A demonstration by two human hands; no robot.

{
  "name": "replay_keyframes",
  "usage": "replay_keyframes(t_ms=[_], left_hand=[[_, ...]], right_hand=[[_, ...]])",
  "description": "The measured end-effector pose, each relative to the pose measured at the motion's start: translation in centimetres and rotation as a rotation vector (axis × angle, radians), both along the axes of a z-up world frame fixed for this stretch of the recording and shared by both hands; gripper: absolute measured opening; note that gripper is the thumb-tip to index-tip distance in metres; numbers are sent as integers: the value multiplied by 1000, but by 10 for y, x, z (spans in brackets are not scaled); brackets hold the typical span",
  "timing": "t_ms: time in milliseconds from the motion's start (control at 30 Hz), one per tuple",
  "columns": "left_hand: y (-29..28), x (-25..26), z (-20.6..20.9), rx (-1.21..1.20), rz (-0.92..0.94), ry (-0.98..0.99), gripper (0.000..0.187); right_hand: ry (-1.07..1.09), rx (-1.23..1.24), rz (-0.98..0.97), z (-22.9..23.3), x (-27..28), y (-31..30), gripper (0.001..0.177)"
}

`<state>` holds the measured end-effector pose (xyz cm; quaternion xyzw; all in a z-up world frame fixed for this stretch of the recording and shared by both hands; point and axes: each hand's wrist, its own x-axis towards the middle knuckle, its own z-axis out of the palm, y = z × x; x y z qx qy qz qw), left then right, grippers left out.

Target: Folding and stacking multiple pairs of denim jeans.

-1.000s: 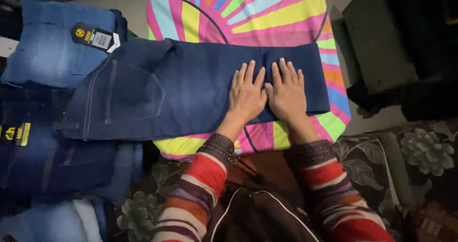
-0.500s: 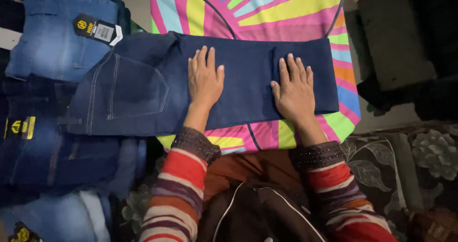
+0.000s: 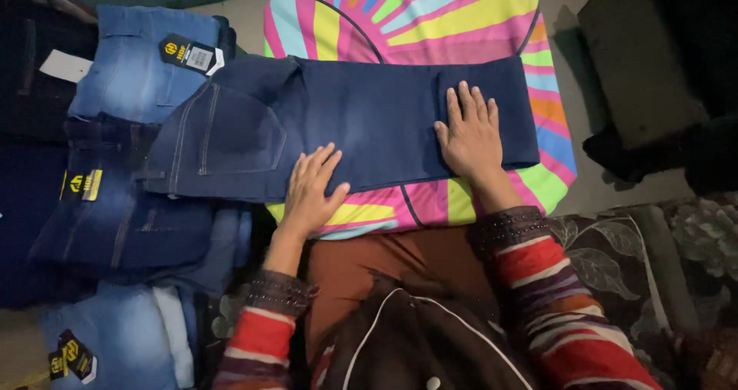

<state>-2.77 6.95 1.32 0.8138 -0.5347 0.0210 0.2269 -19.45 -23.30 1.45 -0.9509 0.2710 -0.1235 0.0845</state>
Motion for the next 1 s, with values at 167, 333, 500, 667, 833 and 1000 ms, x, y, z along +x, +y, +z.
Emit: replay_keyframes(t_ms=[167, 333, 500, 667, 833, 1000], left_hand=[[18, -3, -5, -54, -8, 61, 63], [18, -4, -17, -128, 36, 18, 47], [19, -12, -11, -258, 61, -12, 30], [19, -12, -12, -295, 60, -23, 23], [19, -15, -5, -323, 64, -29, 23], [18, -15, 1, -329, 63, -2, 24]], right_hand=[[22, -10, 3, 0, -2, 2, 67], [57, -26, 1, -3, -3, 5, 68], [52, -145, 63, -15, 3, 5, 69], [33, -283, 181, -15, 36, 0, 60], [69, -215, 108, -15, 62, 20, 76], [-8, -211, 362, 0, 57, 96, 76]])
